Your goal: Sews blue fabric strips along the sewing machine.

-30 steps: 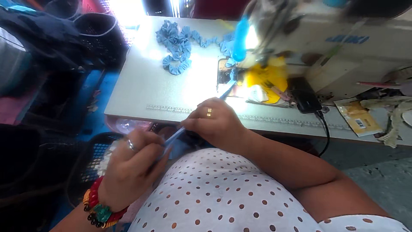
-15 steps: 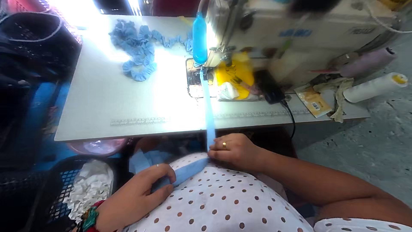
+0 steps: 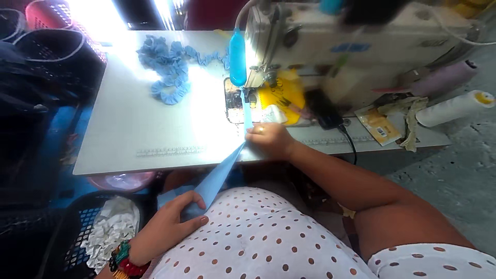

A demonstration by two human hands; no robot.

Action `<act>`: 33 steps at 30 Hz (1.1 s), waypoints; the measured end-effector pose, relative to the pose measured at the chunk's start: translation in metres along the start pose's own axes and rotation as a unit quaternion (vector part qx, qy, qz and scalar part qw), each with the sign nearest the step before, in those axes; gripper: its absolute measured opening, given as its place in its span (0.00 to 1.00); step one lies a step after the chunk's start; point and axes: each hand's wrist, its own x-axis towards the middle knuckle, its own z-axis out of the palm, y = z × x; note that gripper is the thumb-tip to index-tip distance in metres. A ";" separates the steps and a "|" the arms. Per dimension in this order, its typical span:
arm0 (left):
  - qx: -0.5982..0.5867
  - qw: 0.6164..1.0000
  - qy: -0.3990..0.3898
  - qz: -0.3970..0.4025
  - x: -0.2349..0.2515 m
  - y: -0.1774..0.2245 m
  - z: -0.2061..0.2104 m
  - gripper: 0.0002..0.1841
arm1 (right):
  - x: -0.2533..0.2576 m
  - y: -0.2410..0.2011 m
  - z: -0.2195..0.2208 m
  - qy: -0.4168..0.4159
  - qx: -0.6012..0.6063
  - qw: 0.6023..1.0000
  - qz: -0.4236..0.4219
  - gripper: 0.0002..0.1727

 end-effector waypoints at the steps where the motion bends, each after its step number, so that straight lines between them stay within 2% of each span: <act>1: 0.001 1.000 0.016 -0.004 -0.001 -0.001 0.001 0.19 | 0.004 0.006 0.002 0.001 -0.009 1.000 0.009 0.13; 4: -0.005 0.997 0.067 -0.021 -0.002 -0.003 0.005 0.18 | 0.014 0.020 0.008 -0.004 -0.032 0.998 0.055 0.14; 8: -0.062 0.990 0.123 -0.009 -0.007 -0.002 0.004 0.09 | 0.023 0.027 0.010 -0.032 -0.042 0.992 0.117 0.15; 11: -0.058 0.981 0.185 -0.018 -0.015 0.004 0.000 0.10 | 0.026 0.023 0.013 -0.036 -0.033 0.991 0.124 0.14; 12: 0.001 0.979 0.204 -0.025 -0.018 0.007 0.000 0.13 | 0.028 0.019 0.014 -0.037 -0.025 0.991 0.125 0.15; 13: 0.090 0.971 0.222 -0.027 -0.020 0.010 0.000 0.21 | 0.031 0.014 0.014 -0.034 -0.016 0.991 0.128 0.16; 14: 0.182 0.954 0.237 -0.018 -0.021 0.012 0.001 0.25 | 0.034 0.007 0.015 -0.019 -0.009 0.992 0.127 0.16; 16: 0.315 0.912 0.262 0.022 -0.021 0.010 0.000 0.19 | 0.043 -0.014 0.017 0.025 0.009 0.993 0.116 0.15; 18: 0.366 0.883 0.289 0.056 -0.022 0.008 -0.003 0.10 | 0.053 -0.042 0.013 0.033 0.060 0.993 0.097 0.13; 21: 0.367 0.863 0.330 0.112 -0.027 0.009 -0.009 0.10 | 0.066 -0.082 0.007 0.006 0.148 0.987 0.057 0.12; 26: 0.307 0.866 0.348 0.189 -0.034 0.018 -0.016 0.12 | 0.086 -0.118 0.005 -0.027 0.238 0.971 0.007 0.10; 28: 0.300 0.858 0.363 0.206 -0.036 0.020 -0.014 0.11 | 0.093 -0.124 0.004 -0.012 0.239 0.971 -0.016 0.07; 33: 0.285 0.841 0.400 0.227 -0.035 0.029 -0.015 0.11 | 0.100 -0.128 0.000 0.065 0.219 0.973 -0.032 0.08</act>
